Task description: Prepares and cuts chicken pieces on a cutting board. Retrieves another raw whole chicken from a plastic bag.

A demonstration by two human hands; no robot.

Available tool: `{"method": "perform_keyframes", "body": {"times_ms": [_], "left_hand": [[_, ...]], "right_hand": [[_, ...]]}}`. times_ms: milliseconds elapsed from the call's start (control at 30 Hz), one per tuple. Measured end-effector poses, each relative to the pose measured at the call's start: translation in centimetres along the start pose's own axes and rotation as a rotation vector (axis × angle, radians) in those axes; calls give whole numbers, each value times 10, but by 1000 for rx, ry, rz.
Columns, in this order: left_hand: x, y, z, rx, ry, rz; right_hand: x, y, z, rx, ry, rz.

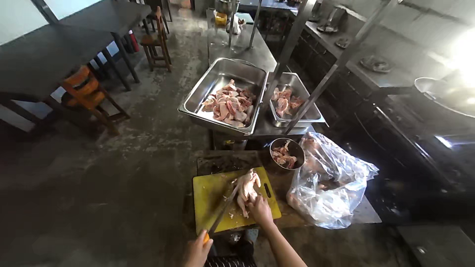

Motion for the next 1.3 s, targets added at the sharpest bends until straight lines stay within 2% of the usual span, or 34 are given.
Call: {"method": "perform_keyframes", "body": {"times_ms": [100, 433, 567, 700, 900, 1133, 1300], "left_hand": [[9, -25, -6, 21, 68, 76], [10, -76, 1, -134, 129, 300], [4, -111, -2, -203, 164, 398], [-3, -146, 24, -205, 183, 413], [11, -182, 72, -157, 148, 363], [32, -176, 132, -41, 60, 342], [11, -169, 134, -76, 220, 320]], "right_hand": [[3, -4, 2, -11, -4, 65], [23, -9, 7, -64, 23, 287], [29, -9, 8, -51, -7, 364], [30, -10, 10, -75, 6, 411], [30, -20, 18, -135, 20, 534], [44, -49, 13, -263, 186, 604], [32, -85, 37, -384, 395, 745]]}}
Point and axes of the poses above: each hand's wrist, its own z-axis towards the middle knuckle, its own x-axis out of the palm, y = z × x, the point moved 7 cm from there along z, towards the middle knuckle, and after that the axes turned 13 degrees about y, right-handed, at the moved point
